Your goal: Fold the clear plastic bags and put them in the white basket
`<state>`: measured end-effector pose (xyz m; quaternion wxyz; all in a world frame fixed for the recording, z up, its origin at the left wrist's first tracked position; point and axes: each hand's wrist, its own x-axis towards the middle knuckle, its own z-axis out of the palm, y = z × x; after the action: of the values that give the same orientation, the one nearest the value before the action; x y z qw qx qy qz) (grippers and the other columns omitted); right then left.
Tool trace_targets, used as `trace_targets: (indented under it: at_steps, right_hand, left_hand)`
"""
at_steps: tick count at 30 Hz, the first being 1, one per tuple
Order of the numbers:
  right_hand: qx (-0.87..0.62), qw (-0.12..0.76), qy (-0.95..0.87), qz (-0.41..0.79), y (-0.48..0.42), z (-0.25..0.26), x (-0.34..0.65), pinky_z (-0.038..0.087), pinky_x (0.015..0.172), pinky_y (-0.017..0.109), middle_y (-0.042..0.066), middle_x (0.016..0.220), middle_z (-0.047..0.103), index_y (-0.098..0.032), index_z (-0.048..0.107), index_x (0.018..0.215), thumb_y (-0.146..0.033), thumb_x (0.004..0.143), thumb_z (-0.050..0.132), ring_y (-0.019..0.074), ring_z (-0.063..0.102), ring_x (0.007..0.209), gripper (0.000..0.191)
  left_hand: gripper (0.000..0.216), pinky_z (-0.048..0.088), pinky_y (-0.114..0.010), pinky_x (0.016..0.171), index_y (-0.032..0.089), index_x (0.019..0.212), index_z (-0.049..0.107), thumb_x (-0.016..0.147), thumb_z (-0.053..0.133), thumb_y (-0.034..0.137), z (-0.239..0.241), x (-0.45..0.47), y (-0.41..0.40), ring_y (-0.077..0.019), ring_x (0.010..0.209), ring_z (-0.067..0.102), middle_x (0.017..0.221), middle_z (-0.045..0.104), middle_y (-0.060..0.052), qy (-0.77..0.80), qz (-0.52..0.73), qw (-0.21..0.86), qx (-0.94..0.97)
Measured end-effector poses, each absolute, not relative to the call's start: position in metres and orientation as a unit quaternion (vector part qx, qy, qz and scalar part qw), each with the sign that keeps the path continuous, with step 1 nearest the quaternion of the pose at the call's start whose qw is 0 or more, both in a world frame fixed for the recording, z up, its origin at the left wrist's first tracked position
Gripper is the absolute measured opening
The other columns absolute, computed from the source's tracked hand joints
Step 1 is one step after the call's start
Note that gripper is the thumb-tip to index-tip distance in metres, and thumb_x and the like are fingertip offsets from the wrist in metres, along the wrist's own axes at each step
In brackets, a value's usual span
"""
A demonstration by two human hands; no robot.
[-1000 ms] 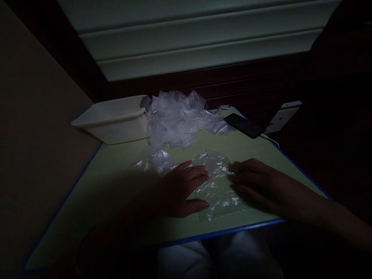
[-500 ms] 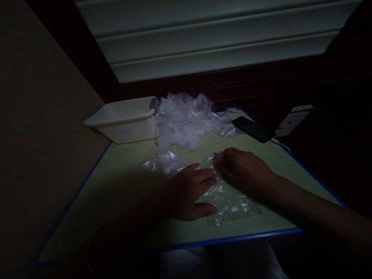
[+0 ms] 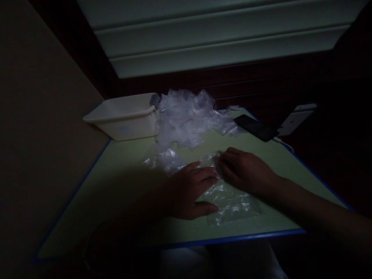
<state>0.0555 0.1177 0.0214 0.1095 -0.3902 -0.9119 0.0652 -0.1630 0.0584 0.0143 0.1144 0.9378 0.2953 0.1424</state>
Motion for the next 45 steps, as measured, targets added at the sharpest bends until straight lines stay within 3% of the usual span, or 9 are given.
trace_targets:
  at_steps: [5, 9, 16, 23, 32, 36, 40, 42, 45]
  right_hand:
    - [-0.376, 0.140, -0.906, 0.132, 0.121, 0.028, 0.062, 0.043, 0.068, 0.028, 0.008, 0.084, 0.061, -0.014, 0.063, 0.087, -0.025, 0.095, 0.041, 0.0172, 0.058, 0.073, 0.025]
    - [-0.388, 0.191, -0.890, 0.144, 0.124, 0.031, 0.068, 0.045, 0.072, 0.030, 0.011, 0.092, 0.065, -0.013, 0.064, 0.101, -0.025, 0.094, 0.043, 0.0201, 0.061, 0.080, 0.025]
    - [-0.432, 0.135, -0.890, 0.061, 0.120, 0.024, 0.059, 0.045, 0.072, 0.032, 0.012, 0.092, 0.063, -0.015, 0.065, 0.095, -0.042, 0.095, 0.045, 0.0215, 0.061, 0.078, 0.034]
    - [-0.429, 0.111, -0.896, 0.021, 0.120, 0.021, 0.056, 0.039, 0.065, 0.029, 0.008, 0.082, 0.062, -0.016, 0.063, 0.087, -0.028, 0.094, 0.042, 0.0193, 0.059, 0.074, 0.025]
    - [-0.419, 0.187, -0.881, 0.117, 0.124, 0.027, 0.065, 0.044, 0.066, 0.029, 0.010, 0.087, 0.067, -0.014, 0.062, 0.095, -0.023, 0.089, 0.046, 0.0196, 0.061, 0.074, 0.019]
    - [-0.373, 0.210, -0.892, 0.146, 0.138, 0.036, 0.079, 0.049, 0.072, 0.034, 0.013, 0.102, 0.068, -0.014, 0.059, 0.108, -0.018, 0.086, 0.048, 0.0240, 0.064, 0.087, 0.025]
    - [-0.217, 0.156, -0.954, 0.135, 0.162, 0.043, 0.087, 0.045, 0.096, 0.043, 0.012, 0.130, 0.057, -0.019, 0.048, 0.133, -0.010, 0.081, 0.051, 0.0271, 0.054, 0.118, 0.053]
    - [-0.157, 0.138, -0.969, 0.129, 0.174, 0.042, 0.083, 0.041, 0.101, 0.044, 0.012, 0.135, 0.054, -0.019, 0.043, 0.138, -0.008, 0.081, 0.050, 0.0260, 0.049, 0.124, 0.059]
    - [-0.143, 0.118, -0.975, 0.119, 0.188, 0.037, 0.073, 0.042, 0.101, 0.044, 0.014, 0.130, 0.055, -0.015, 0.048, 0.136, -0.008, 0.083, 0.050, 0.0254, 0.050, 0.121, 0.053]
  left_hand:
    - [0.060, 0.028, -0.054, 0.112, 0.012, 0.133, 0.047, 0.088, 0.055, 0.050, 0.013, -0.164, 0.058, -0.0287, 0.129, 0.047, 0.135, 0.053, -0.019, 0.298, 0.151, 0.108, 0.936]
    - [0.060, 0.029, -0.054, 0.112, 0.012, 0.133, 0.047, 0.088, 0.055, 0.050, 0.012, -0.164, 0.058, -0.0293, 0.130, 0.047, 0.135, 0.053, -0.019, 0.297, 0.149, 0.105, 0.937]
    - [0.060, 0.027, -0.053, 0.114, 0.012, 0.134, 0.046, 0.088, 0.056, 0.050, 0.013, -0.164, 0.058, -0.0283, 0.130, 0.047, 0.137, 0.052, -0.019, 0.299, 0.140, 0.107, 0.938]
    - [0.060, 0.027, -0.055, 0.113, 0.011, 0.133, 0.047, 0.088, 0.055, 0.051, 0.012, -0.164, 0.059, -0.0293, 0.129, 0.048, 0.135, 0.053, -0.020, 0.295, 0.148, 0.102, 0.938]
    - [0.060, 0.028, -0.054, 0.112, 0.011, 0.133, 0.047, 0.089, 0.054, 0.052, 0.011, -0.165, 0.059, -0.0286, 0.130, 0.047, 0.136, 0.053, -0.019, 0.296, 0.148, 0.092, 0.939]
    - [0.060, 0.029, -0.053, 0.112, 0.011, 0.133, 0.047, 0.089, 0.053, 0.052, 0.010, -0.165, 0.059, -0.0284, 0.130, 0.047, 0.136, 0.053, -0.019, 0.295, 0.145, 0.093, 0.940]
    - [0.061, 0.028, -0.052, 0.113, 0.010, 0.133, 0.047, 0.089, 0.053, 0.052, 0.010, -0.164, 0.059, -0.0279, 0.130, 0.046, 0.136, 0.053, -0.018, 0.295, 0.140, 0.091, 0.941]
    - [0.061, 0.027, -0.052, 0.114, 0.010, 0.134, 0.046, 0.089, 0.053, 0.052, 0.010, -0.165, 0.059, -0.0275, 0.130, 0.046, 0.136, 0.053, -0.018, 0.295, 0.139, 0.092, 0.941]
    - [0.061, 0.027, -0.052, 0.114, 0.011, 0.135, 0.045, 0.089, 0.053, 0.051, 0.010, -0.165, 0.059, -0.0275, 0.131, 0.045, 0.137, 0.052, -0.018, 0.299, 0.135, 0.095, 0.940]
